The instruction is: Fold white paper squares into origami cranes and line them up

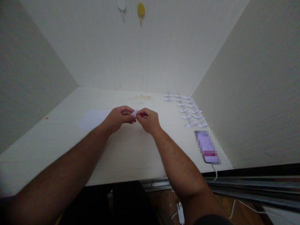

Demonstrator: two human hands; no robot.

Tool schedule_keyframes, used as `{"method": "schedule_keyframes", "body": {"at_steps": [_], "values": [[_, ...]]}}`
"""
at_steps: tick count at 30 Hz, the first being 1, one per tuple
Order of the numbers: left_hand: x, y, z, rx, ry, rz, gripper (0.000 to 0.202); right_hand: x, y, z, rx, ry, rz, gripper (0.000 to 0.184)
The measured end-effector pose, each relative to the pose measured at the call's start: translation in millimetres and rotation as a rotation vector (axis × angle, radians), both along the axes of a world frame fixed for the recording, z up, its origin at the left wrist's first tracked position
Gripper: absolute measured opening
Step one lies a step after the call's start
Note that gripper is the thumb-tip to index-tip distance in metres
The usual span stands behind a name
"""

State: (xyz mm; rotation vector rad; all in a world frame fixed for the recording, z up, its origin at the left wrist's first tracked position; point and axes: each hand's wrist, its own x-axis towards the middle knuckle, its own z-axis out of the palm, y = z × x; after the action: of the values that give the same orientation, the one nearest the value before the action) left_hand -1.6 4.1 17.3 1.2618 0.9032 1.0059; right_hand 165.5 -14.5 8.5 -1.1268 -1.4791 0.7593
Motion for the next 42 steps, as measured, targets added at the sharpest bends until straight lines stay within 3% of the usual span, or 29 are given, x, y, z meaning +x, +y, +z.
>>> {"method": "schedule_keyframes", "body": {"at_steps": [8, 18, 30, 42], "values": [[5.7, -0.7, -4.7, 0.203, 0.085, 0.116, 0.025, -3.0, 6.1, -6.9, 0.032, 0.074, -0.088, 0.029], [10.3, -3.5, -3.4, 0.262, 0.092, 0.178, 0.024, -2.6, -0.2, 0.8, 0.043, 0.014, -0.092, 0.012], [7.8, -3.7, -1.1, 0.338, 0.214, 0.161, 0.018, -0.3, -4.5, 5.1, 0.074, -0.082, -0.077, 0.008], [7.4, -5.5, 1.6, 0.419, 0.308, 0.139, 0.020, -0.2, -1.4, 4.9, 0.014, 0.098, -0.003, 0.008]]}}
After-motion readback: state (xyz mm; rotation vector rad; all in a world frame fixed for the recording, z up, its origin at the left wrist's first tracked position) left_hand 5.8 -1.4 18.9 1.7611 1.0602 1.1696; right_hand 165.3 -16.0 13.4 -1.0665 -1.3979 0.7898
